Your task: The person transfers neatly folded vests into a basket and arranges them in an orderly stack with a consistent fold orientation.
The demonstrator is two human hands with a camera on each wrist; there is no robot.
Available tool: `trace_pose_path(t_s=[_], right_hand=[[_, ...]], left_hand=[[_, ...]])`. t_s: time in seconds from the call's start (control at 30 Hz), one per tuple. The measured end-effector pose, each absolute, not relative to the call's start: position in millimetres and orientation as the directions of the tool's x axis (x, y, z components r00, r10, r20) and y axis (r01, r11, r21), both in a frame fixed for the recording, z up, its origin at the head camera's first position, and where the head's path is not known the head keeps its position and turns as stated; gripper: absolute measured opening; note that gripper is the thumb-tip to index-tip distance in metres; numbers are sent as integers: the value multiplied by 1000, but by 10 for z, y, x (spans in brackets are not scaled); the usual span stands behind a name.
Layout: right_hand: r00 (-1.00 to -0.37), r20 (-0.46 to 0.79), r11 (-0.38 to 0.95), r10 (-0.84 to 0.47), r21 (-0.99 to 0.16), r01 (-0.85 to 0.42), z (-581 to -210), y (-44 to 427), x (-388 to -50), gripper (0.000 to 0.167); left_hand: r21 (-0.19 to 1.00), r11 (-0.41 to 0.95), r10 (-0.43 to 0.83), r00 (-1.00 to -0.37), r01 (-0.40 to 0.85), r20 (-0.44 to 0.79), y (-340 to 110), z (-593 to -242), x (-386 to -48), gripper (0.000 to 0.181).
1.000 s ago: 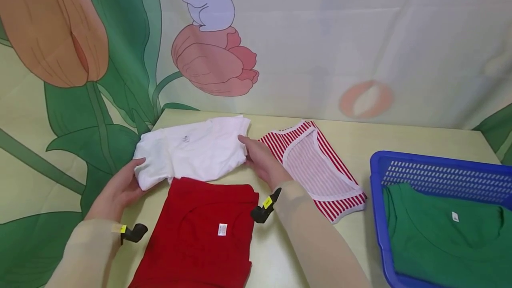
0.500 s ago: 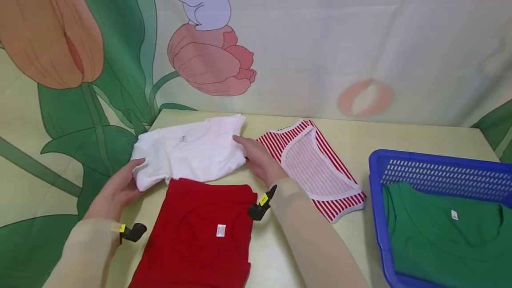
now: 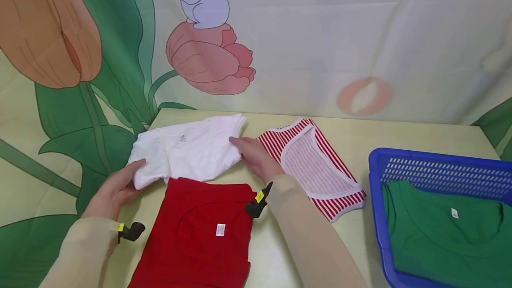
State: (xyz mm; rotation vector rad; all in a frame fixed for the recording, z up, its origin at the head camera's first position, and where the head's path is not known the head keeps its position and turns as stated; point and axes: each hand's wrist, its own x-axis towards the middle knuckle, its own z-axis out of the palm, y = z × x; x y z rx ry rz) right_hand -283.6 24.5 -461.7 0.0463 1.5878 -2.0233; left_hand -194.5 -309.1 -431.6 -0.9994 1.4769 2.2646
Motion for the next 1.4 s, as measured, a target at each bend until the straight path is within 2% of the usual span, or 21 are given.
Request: trace_pose_path(t_s=[0.17, 0.37, 0.6, 0.93, 1.2, 1.4], right_hand=[[-869, -340, -2, -359, -931, 365, -4584, 225, -2815, 64], [-929, -260, 80, -263, -966, 247, -4615, 198, -2795, 48], [-936, -276, 31, -217, -961, 276, -4614, 214, -2800, 51], [-929, -282, -58, -238, -951, 304, -4470, 270, -2846, 49], [-950, -200, -6, -238, -978, 207, -4356, 382, -2901, 45], [-951, -213, 4, -226, -976, 217, -4213, 541, -2963, 48]], left_hand=[[712, -445, -153, -738, -543, -658, -3069, -4314, -1965, 74], [748, -405, -155, -766, -527, -624, -3028, -4306, -1987, 68], [793, -276, -260, -752, -544, -606, -3025, -4252, -2000, 76], [816, -133, -317, -756, -563, -573, -3023, -4102, -2053, 79], [844, -141, -243, -809, -517, -536, -3006, -3918, -2127, 80], [862, -167, -188, -843, -478, -504, -2932, -3790, -2200, 80]])
